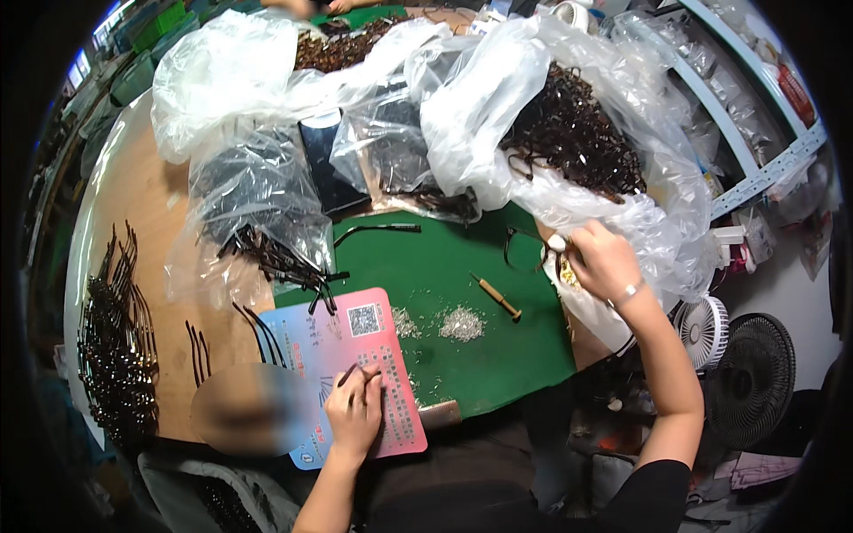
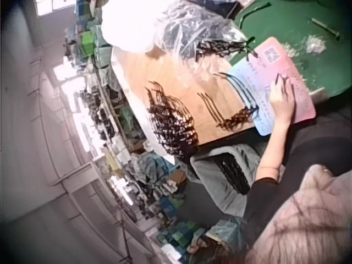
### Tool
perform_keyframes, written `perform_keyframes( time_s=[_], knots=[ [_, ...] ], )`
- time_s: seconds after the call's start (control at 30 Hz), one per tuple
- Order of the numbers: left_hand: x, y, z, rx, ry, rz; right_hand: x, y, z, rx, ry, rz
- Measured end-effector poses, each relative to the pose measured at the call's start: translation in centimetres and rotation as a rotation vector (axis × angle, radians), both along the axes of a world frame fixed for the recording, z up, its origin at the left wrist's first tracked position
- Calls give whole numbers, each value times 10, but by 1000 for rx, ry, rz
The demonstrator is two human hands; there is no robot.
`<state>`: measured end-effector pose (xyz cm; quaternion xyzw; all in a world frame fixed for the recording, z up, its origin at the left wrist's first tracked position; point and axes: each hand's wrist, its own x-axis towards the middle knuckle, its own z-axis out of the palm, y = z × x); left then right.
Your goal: The person assembles eyeglasses by inserting small metal screws into the hinges of black frames using a screwdriver. They repeatedly pick up frames, tighten screws, and place the finished glasses aside on a green mat.
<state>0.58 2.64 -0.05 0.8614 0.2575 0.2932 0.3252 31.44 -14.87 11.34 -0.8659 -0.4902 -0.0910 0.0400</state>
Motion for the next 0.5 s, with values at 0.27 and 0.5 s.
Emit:
perform_keyframes(
  time_s=[0.27, 0.5],
  knots=[
    [3, 0, -7, -58, -15, 55, -166, 2, -58, -72, 788, 394],
    [-4, 4, 3, -252, 85, 59, -177, 9, -81, -50, 990, 378]
  ],
)
